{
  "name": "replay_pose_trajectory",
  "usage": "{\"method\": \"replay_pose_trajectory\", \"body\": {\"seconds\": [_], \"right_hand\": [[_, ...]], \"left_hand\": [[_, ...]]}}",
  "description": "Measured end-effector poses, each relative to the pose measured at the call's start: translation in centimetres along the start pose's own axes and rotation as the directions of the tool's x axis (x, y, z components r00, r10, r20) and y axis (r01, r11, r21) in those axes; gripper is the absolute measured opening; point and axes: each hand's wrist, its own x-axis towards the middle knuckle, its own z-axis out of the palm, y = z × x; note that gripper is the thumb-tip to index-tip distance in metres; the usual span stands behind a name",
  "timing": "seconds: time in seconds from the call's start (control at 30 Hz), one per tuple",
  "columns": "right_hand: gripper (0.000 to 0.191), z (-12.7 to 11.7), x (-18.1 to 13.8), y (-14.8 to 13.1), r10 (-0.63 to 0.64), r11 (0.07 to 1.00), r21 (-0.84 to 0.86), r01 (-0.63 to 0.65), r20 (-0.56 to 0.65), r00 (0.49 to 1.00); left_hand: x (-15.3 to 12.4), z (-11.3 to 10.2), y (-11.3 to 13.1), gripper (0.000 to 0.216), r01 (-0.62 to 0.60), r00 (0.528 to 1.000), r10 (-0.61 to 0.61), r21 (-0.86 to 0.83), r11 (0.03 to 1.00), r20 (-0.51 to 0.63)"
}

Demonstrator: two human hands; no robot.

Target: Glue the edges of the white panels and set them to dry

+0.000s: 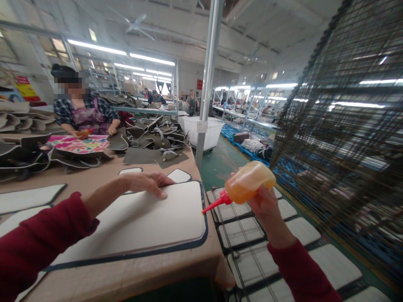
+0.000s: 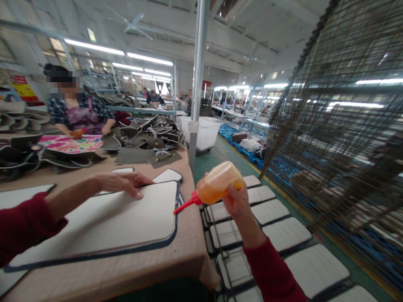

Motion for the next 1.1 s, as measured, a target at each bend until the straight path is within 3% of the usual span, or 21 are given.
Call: {"method": "replay_pose_trajectory", "body": {"seconds": [0.47,0.87,1.1], "right_hand": [[0.060,-0.6,-0.9,0.2,-0.010,1.000,-0.022,0.009,-0.013,1.000],[0.054,-1.1,-1.9,0.4,-0.074,0.997,-0.039,0.071,-0.086,0.994],[0.060,-1.7,-2.8,1.3,-0.204,0.976,-0.105,0.191,-0.133,0.970]], "left_hand": [[-0.3,-0.1,-0.9,0.034,-0.016,0.999,0.016,-0.010,1.000,0.032],[-0.6,-0.7,-2.3,0.033,-0.034,0.998,0.030,-0.063,0.997,-0.056],[-0.4,-0.8,-4.2,0.038,-0.062,0.992,0.047,-0.132,0.989,-0.115]]}}
